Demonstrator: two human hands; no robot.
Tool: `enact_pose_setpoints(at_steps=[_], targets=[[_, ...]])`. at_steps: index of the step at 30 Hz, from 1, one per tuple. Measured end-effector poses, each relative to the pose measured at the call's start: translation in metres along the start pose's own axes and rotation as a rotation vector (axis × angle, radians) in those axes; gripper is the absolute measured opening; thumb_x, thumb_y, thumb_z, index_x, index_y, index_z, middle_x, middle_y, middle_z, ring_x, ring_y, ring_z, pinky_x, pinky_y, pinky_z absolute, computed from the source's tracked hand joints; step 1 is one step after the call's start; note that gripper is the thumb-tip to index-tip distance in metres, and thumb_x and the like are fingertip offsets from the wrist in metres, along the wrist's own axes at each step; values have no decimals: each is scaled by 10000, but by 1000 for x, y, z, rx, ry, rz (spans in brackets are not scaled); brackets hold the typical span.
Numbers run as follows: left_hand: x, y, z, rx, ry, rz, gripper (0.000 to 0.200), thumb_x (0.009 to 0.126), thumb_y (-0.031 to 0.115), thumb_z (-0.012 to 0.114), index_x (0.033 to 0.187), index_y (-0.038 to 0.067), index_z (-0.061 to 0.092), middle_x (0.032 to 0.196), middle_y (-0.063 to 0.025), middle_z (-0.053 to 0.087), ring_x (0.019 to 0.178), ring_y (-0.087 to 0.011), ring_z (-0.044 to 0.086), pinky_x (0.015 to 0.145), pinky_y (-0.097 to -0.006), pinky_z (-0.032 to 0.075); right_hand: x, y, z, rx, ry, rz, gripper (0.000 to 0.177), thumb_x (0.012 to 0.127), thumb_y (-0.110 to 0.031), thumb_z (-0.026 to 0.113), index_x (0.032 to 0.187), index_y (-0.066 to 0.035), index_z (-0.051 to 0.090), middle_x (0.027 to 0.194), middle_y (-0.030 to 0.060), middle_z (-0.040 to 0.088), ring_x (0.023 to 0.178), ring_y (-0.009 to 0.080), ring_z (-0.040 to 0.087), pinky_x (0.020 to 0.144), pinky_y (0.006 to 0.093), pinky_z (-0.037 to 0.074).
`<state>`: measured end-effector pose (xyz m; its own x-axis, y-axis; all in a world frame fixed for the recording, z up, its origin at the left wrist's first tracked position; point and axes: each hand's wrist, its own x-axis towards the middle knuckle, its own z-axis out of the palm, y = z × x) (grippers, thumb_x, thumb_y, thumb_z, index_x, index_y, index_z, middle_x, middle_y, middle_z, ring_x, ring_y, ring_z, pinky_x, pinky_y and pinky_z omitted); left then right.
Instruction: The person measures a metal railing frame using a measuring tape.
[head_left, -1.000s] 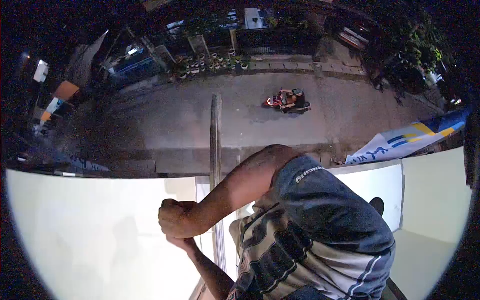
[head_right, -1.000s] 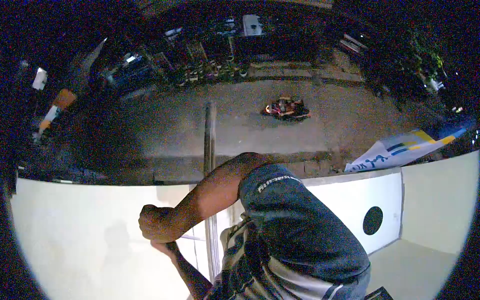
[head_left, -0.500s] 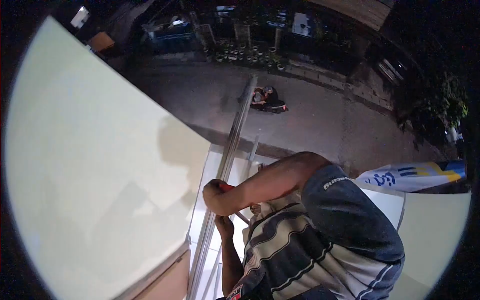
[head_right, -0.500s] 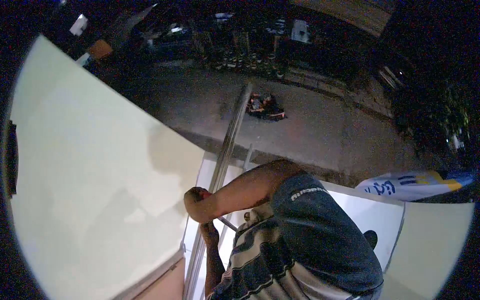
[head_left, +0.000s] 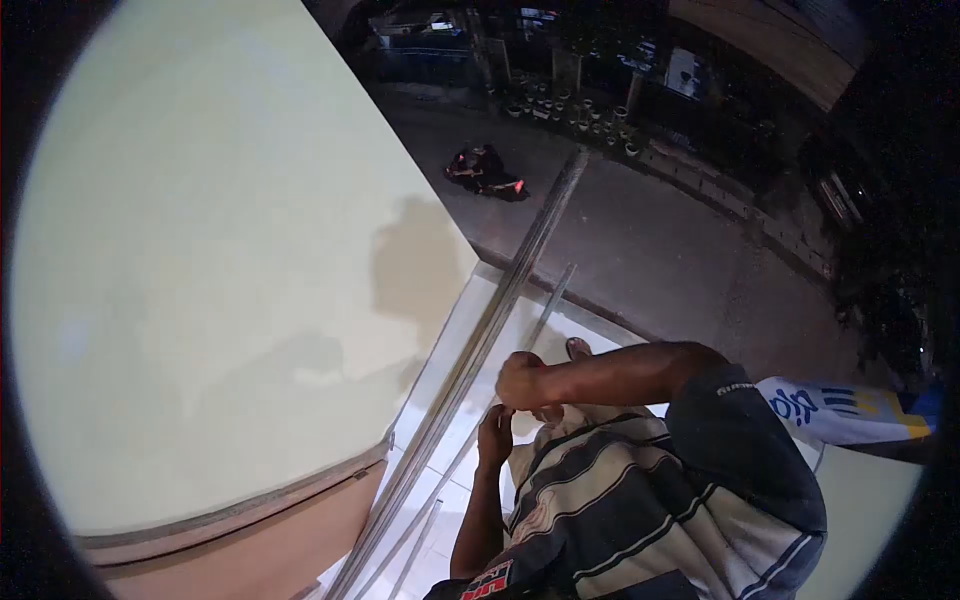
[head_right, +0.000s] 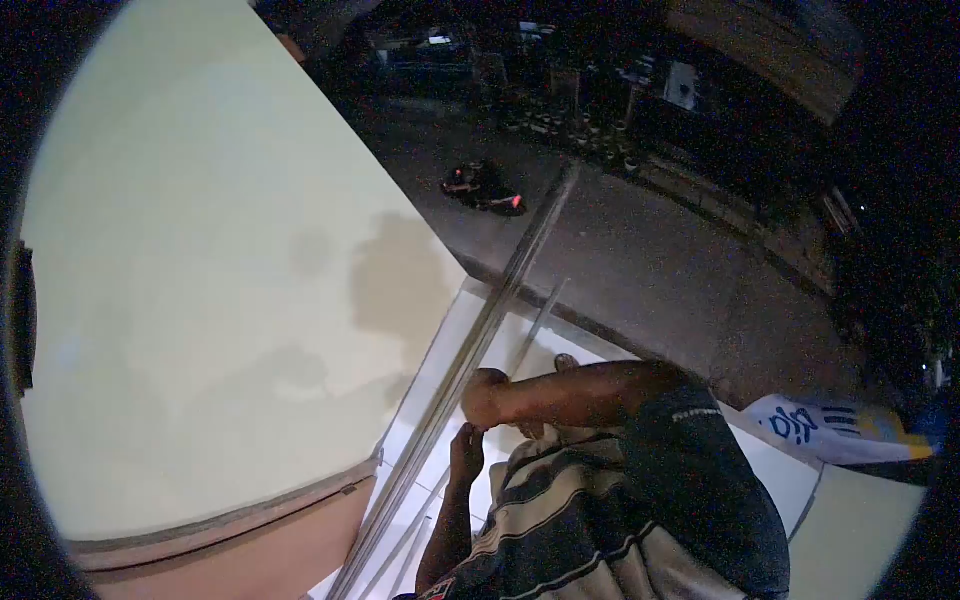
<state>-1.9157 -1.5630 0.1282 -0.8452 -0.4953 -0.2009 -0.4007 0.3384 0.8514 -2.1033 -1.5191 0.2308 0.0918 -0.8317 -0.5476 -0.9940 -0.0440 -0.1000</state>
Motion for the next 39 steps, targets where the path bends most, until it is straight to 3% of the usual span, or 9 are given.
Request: enact_pose_setpoints(at_steps=[5,7,9,13,20,22,25,27,39], targets=[[-15,23,-2,-38,-29,-102,233,987,217,588,1011,-6,648,902,-177,706,863,-255,681,784,-366,515,-27,29,39,326,-45,-93,223,726,-257,686,837,-82,767,795,116,724,730,304,699,586,540,536],[-17,35,-1,-7,-31,-58,214,976,203,599,1025,2,655,893,-176,708,846,-252,690,760,-365,522,-29,34,74,433,-44,-64,220,732,-241,672,834,-67,759,779,135,716,713,311,695,593,525,527],[-14,50,4,102,-90,9,189,972,180,596,986,5,668,887,-169,711,843,-269,698,739,-371,530,-14,39,128,632,-234,-83,348,753,-333,693,955,-56,750,918,175,727,836,357,690,752,486,540],[2,60,24,362,-186,196,177,940,244,628,943,91,717,896,-103,724,870,-294,690,871,-437,473,-36,48,197,847,-294,-99,371,809,-363,667,997,-51,737,938,186,720,857,353,678,787,459,524],[39,122,87,637,-410,253,179,890,265,663,1031,160,698,1063,-47,696,1071,-262,636,1068,-531,355,-139,73,216,1318,58,-23,488,920,-502,569,1002,-49,733,897,180,722,797,286,675,767,420,504],[53,155,109,633,-297,289,201,877,264,678,1049,161,687,1105,-47,676,1117,-270,610,1084,-537,339,-151,86,223,1366,214,-26,506,929,-513,561,1000,-43,733,886,183,722,783,273,674,759,416,504],[70,177,136,602,-96,344,255,841,235,723,1071,141,669,1197,-72,625,1201,-305,555,1079,-515,369,-145,110,258,1380,-95,204,570,949,-539,540,1039,-5,716,877,193,722,809,248,689,761,391,522],[79,193,143,428,28,325,289,827,208,737,1091,113,666,1188,-102,628,1189,-324,561,1023,-470,437,-149,123,281,1459,-14,201,560,948,-533,539,1006,-9,725,882,178,726,816,248,694,770,390,527],[67,187,150,392,174,32,317,882,269,692,1149,101,664,1240,-148,607,1132,-353,595,927,-428,508,-179,203,269,1278,140,290,417,945,-407,564,918,-13,699,876,174,720,852,316,702,769,425,530]])
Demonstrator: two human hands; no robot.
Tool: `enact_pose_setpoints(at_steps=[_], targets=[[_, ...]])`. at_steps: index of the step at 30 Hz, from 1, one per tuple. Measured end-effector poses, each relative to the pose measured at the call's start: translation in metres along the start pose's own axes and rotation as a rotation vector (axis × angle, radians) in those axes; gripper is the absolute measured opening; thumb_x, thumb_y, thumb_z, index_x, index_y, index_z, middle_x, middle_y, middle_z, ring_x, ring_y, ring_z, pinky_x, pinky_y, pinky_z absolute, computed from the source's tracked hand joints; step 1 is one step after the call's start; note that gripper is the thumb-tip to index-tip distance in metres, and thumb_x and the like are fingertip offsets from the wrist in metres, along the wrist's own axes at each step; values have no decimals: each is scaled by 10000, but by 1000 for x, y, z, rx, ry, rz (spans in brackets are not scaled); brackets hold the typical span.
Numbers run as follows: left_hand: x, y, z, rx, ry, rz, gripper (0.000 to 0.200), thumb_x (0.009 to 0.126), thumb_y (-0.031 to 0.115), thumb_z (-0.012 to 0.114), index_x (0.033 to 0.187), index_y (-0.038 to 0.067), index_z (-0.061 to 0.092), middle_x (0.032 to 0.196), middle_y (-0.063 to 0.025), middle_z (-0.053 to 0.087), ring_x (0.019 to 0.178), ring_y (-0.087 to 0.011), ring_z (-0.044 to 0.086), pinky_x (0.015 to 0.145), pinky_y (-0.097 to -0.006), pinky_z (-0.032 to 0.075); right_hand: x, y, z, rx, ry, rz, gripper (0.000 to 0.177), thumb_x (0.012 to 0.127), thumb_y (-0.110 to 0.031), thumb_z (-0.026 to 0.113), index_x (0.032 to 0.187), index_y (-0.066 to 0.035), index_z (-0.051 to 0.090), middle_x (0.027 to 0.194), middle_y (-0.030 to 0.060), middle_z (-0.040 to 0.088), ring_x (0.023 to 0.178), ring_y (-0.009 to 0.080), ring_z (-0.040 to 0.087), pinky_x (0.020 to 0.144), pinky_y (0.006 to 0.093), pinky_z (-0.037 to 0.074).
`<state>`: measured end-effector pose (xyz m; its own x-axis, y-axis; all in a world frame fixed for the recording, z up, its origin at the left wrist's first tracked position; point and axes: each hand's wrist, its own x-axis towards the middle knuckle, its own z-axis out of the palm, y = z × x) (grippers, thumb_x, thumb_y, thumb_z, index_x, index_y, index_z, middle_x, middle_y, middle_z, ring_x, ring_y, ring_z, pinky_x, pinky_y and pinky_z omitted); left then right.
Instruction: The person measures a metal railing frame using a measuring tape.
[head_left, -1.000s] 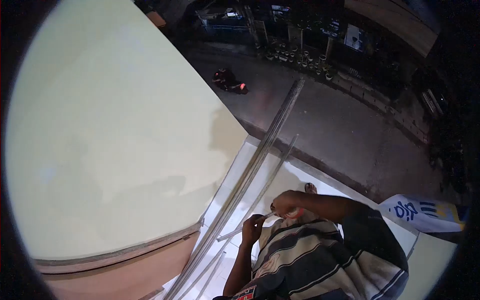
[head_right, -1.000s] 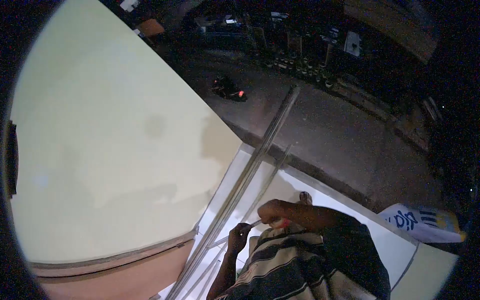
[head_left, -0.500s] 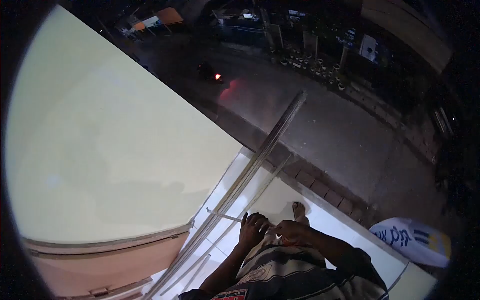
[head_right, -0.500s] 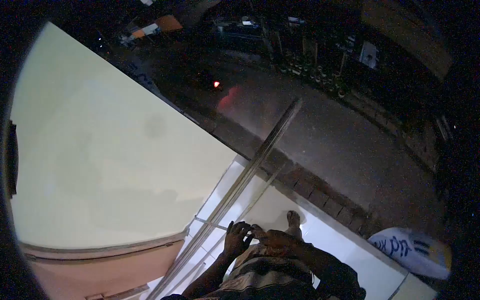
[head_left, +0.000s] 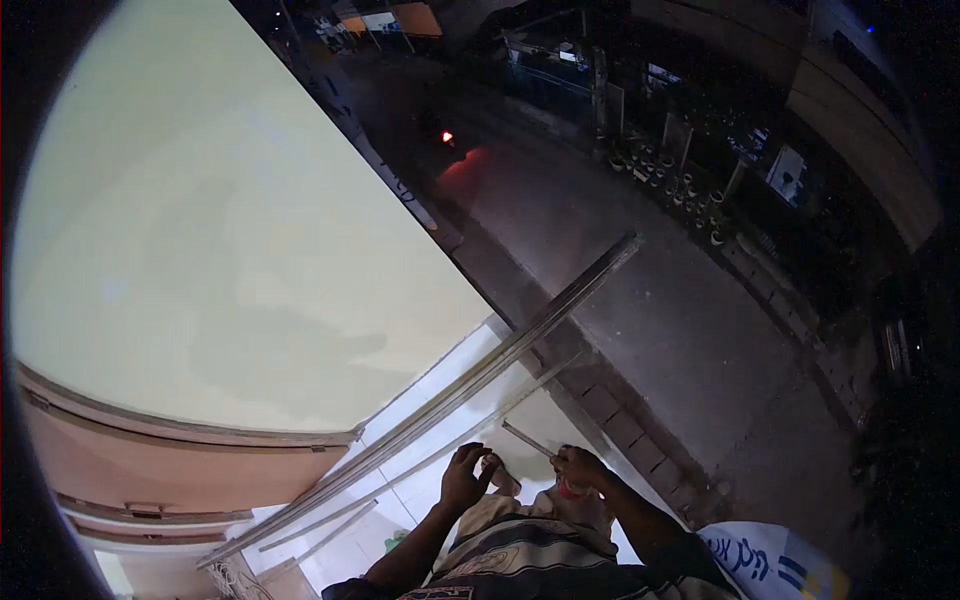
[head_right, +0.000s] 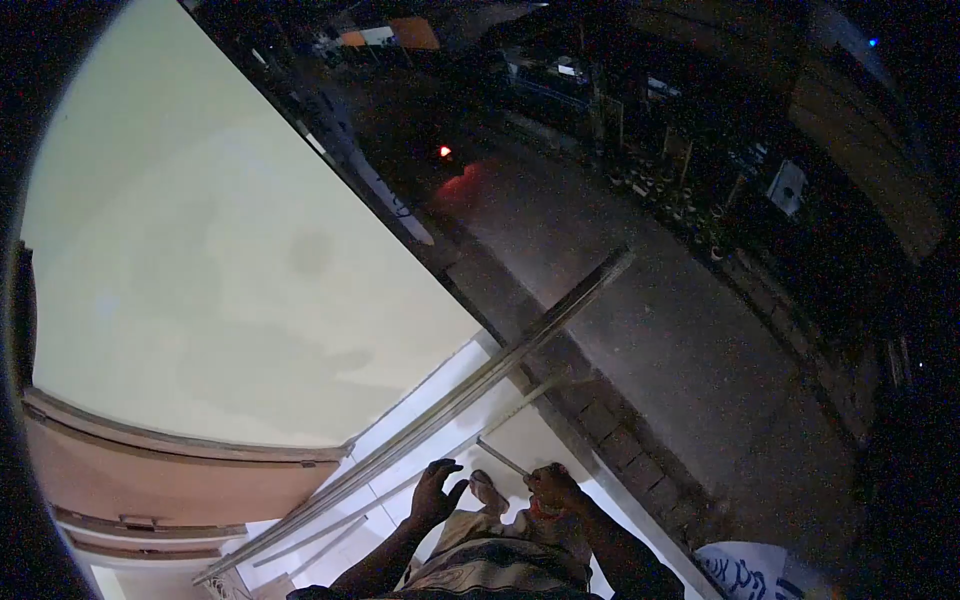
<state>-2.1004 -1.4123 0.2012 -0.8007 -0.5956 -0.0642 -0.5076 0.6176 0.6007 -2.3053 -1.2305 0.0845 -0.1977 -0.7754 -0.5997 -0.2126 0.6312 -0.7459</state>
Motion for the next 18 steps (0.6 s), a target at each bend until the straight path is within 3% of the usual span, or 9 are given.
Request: enact_pose_setpoints(at_steps=[4,6,8,13,18], targets=[[-8,-5,8,-4,-35,-21,345,871,262,726,1148,72,650,1211,-174,613,1088,-360,614,885,-429,528,4,5,1,37,38,-11,434,953,-417,553,932,-10,702,886,172,722,854,308,703,782,421,529],[-11,-5,12,-6,-30,0,368,851,242,765,1138,46,641,1183,-190,621,1045,-366,631,844,-429,546,7,-1,-1,-28,-64,41,465,958,-435,543,945,1,703,893,169,724,854,304,705,791,415,528],[-11,-5,16,-113,-159,-193,335,891,293,678,1157,89,656,1240,-156,607,1129,-348,601,920,-422,514,6,-2,-3,9,-76,28,473,956,-445,542,957,-1,704,904,168,725,860,303,704,800,413,526],[-12,-10,19,-153,-166,-192,330,886,295,676,1144,90,659,1236,-150,616,1097,-339,618,912,-416,518,5,-8,0,-30,-44,-13,478,950,-460,545,984,-12,706,935,172,722,889,311,699,826,417,519],[-18,-23,18,-160,-178,-205,339,886,298,674,1152,90,651,1195,-162,633,1060,-331,636,898,-419,523,3,-24,-2,-69,-107,83,477,944,-464,555,991,-14,706,949,177,718,908,327,692,826,432,514]])
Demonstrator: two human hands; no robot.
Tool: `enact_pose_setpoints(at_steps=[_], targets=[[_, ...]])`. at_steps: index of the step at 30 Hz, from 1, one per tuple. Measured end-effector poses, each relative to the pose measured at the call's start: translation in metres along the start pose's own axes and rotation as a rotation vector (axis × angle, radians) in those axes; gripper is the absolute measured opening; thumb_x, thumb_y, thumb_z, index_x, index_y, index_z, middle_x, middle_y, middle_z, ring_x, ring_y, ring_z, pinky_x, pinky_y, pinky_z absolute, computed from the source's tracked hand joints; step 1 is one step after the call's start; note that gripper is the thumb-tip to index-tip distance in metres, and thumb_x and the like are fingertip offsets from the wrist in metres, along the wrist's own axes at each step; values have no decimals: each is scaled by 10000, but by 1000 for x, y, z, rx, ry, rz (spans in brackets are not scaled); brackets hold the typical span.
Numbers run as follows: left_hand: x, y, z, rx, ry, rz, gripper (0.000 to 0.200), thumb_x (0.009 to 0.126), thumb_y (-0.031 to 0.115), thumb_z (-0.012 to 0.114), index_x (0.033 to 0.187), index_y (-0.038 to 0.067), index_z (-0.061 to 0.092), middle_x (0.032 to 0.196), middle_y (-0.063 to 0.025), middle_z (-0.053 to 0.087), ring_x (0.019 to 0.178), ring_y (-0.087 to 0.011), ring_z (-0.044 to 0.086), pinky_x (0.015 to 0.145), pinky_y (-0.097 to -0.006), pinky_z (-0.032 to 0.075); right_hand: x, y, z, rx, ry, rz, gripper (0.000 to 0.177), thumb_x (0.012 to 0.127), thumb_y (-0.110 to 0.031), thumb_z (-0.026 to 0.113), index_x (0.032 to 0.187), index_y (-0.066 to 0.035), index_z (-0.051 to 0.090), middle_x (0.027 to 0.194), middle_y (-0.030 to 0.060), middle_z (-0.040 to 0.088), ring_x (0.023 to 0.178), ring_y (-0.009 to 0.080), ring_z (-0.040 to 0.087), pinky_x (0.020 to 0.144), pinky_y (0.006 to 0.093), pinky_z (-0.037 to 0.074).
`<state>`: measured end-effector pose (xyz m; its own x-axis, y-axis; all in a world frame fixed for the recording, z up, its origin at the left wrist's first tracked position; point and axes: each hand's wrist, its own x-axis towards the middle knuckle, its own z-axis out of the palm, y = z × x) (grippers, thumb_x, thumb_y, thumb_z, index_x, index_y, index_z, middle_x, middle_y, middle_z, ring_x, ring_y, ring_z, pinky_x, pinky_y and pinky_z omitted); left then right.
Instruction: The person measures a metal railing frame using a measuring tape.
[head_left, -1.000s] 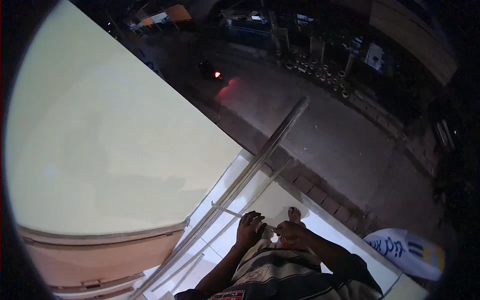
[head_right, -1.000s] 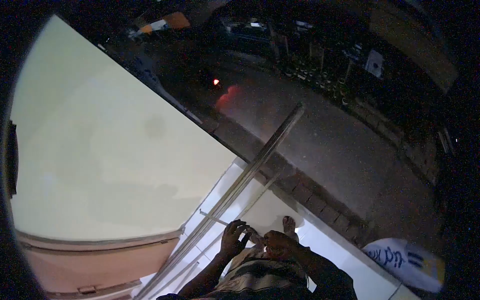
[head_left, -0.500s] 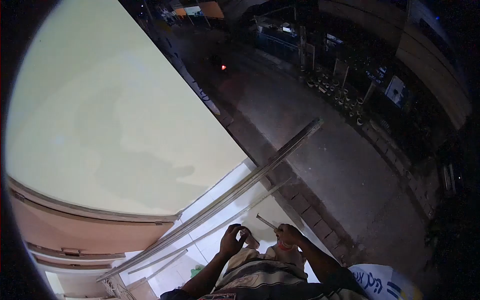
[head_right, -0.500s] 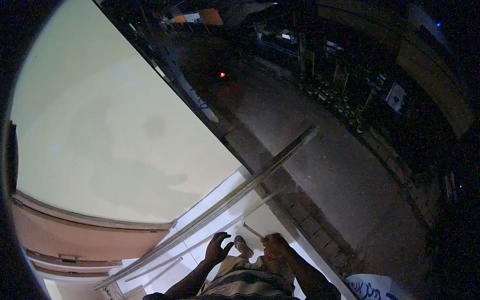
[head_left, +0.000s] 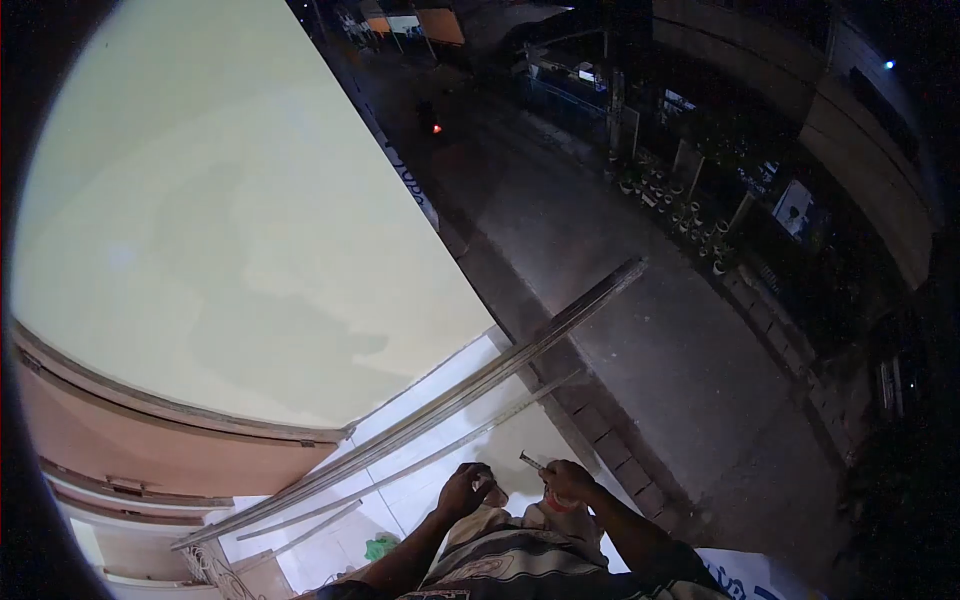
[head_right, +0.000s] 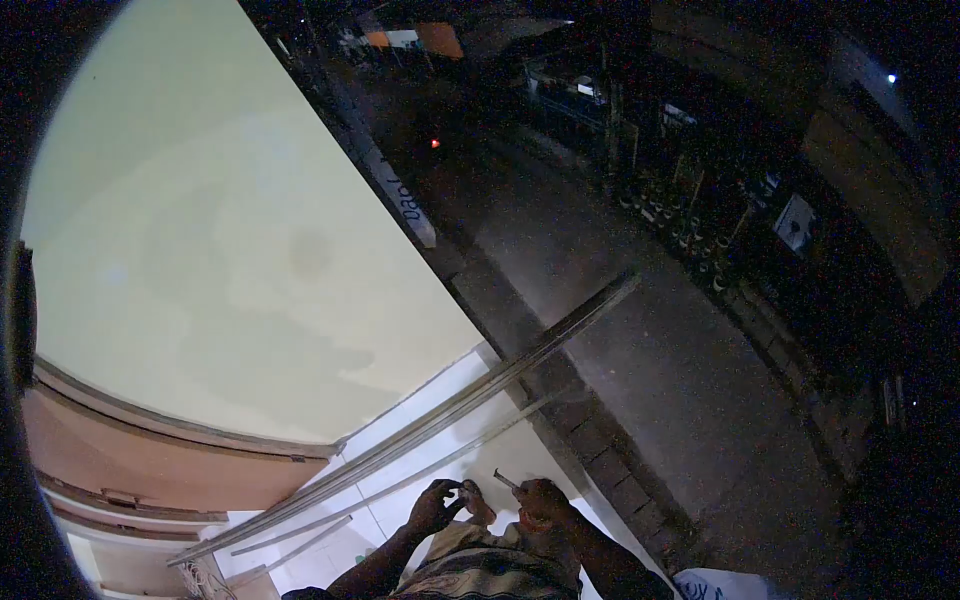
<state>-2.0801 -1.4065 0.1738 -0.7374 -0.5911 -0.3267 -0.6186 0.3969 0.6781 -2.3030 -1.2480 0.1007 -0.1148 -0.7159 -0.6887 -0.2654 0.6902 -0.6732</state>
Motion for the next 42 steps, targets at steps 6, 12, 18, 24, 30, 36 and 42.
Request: enact_pose_setpoints(at_steps=[6,12,18,24,30,36,42], targets=[[-5,-12,-3,-1,-73,-76,428,900,359,673,1191,50,613,1140,-180,651,997,-340,671,864,-425,535,32,23,32,136,-50,-66,441,952,-432,570,947,-12,706,791,134,700,772,268,686,731,411,521],[-5,-39,37,-657,-164,-269,567,982,533,519,1203,16,598,1115,-178,654,906,-253,685,729,-385,541,27,-47,34,412,32,-130,387,987,-339,568,906,21,686,793,101,694,774,171,664,721,338,516],[-16,-11,53,-1308,-279,-547,811,931,715,408,1492,135,334,1410,-143,501,1215,-301,556,984,-504,466,38,-83,64,801,-42,-320,282,988,-264,564,939,-8,672,876,50,680,791,127,626,765,291,506],[-22,-6,43,-1677,-153,-593,762,940,658,458,1431,75,434,1410,-165,513,1278,-333,509,1052,-505,433,22,-119,66,567,113,-594,386,1007,-337,514,972,19,658,914,152,682,841,236,655,768,364,514],[-41,-48,28,-1517,-170,-510,673,954,617,464,1326,62,539,1234,-163,621,1030,-306,639,880,-461,541,33,-136,66,-114,118,-484,352,996,-323,549,1036,-7,701,944,149,720,857,191,674,785,326,517],[-61,-126,32,-608,166,-111,580,858,219,692,1401,177,495,1049,-145,644,821,-265,685,651,-425,586,50,-177,108,442,-232,-176,304,970,-306,607,1060,-39,724,959,73,717,900,188,670,811,357,518],[-132,-127,-77,-768,347,-570,325,912,412,576,1159,202,603,1038,-201,628,724,-319,672,636,-440,565,75,-257,183,399,-291,-21,275,967,-291,626,1103,-61,695,1056,58,692,951,208,658,819,391,513]])
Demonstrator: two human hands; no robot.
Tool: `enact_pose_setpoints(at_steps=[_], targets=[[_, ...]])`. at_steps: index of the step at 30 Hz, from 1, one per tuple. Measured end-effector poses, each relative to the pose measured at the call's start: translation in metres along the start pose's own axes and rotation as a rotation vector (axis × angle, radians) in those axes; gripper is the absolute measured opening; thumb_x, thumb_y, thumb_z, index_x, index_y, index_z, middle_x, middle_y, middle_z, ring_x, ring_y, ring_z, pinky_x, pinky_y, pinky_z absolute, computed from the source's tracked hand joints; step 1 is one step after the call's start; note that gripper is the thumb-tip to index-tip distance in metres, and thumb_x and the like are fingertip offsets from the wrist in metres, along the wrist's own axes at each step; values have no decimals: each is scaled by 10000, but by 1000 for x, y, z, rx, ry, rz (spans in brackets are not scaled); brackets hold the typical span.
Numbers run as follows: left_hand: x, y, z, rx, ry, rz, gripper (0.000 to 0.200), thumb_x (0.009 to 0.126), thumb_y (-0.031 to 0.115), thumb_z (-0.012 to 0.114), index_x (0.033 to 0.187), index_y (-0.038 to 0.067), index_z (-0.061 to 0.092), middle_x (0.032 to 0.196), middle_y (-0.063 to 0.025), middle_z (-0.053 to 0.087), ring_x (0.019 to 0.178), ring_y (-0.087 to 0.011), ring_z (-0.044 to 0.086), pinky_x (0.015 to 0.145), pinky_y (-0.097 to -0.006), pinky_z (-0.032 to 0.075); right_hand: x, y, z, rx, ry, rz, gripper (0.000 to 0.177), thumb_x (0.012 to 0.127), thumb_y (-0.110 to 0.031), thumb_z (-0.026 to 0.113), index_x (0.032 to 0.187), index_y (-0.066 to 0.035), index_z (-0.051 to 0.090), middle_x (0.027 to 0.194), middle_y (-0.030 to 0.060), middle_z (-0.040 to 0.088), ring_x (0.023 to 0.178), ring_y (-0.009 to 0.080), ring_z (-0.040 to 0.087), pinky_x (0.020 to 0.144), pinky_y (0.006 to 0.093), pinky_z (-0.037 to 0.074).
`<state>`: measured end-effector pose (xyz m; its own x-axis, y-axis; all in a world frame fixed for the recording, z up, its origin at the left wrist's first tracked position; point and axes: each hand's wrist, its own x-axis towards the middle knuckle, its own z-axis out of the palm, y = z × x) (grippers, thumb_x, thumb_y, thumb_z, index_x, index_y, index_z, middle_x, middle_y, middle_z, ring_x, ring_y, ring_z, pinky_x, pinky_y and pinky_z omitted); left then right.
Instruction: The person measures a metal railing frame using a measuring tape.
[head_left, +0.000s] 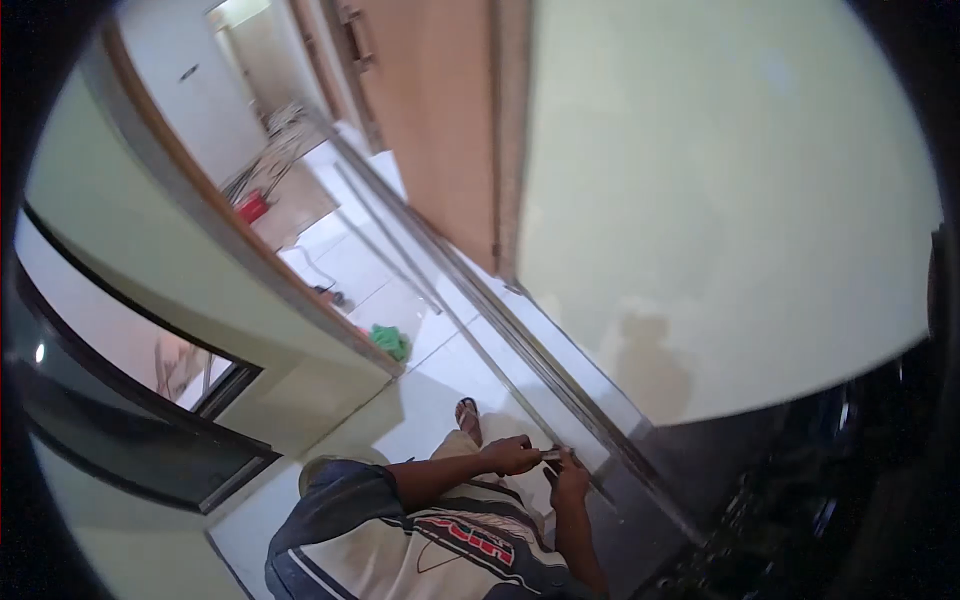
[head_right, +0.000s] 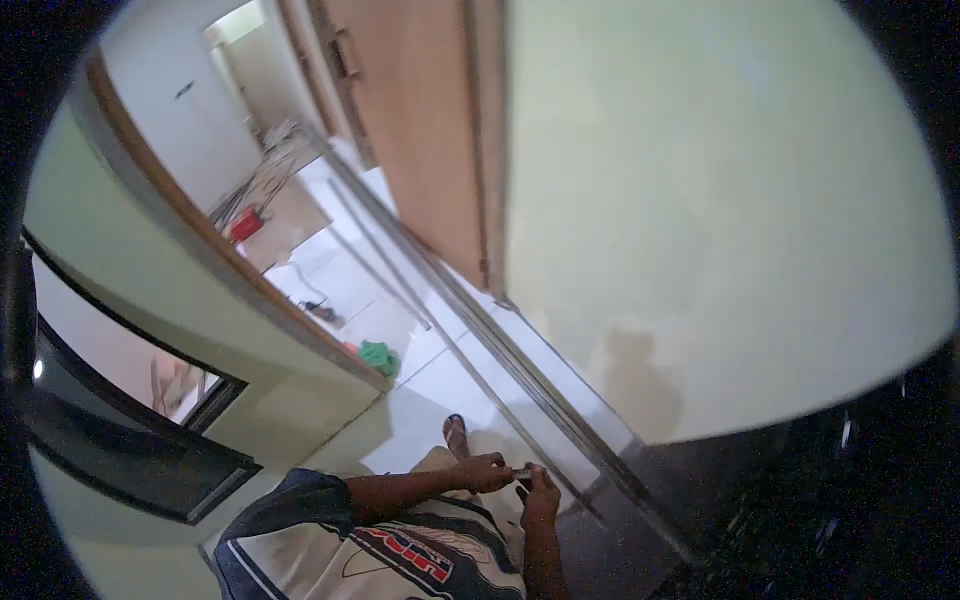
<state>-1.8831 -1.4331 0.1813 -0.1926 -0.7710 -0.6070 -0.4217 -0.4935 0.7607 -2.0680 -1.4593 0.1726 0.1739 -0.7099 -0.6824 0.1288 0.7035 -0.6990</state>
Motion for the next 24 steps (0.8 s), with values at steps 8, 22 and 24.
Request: enact_pose_setpoints(at_steps=[8,22,24], targets=[[18,-126,-197,195,155,-40,404,924,543,523,1057,183,651,964,-180,688,869,-372,664,833,-485,499,147,-126,136,45,-158,-124,345,968,-342,620,1088,-20,650,951,74,659,828,209,617,751,392,487],[40,-205,-389,-418,603,-266,514,961,529,534,914,32,659,659,-77,638,593,-183,612,588,-373,492,285,-180,452,-471,-380,-224,301,951,-321,667,1074,-47,683,871,-5,652,747,102,613,653,268,525],[40,-215,-412,-429,519,-288,604,929,588,484,1051,29,678,953,-214,701,927,-365,678,834,-448,519,308,-180,481,-493,-394,-210,287,953,-303,665,1075,-43,683,861,-5,651,751,103,617,648,267,531]])
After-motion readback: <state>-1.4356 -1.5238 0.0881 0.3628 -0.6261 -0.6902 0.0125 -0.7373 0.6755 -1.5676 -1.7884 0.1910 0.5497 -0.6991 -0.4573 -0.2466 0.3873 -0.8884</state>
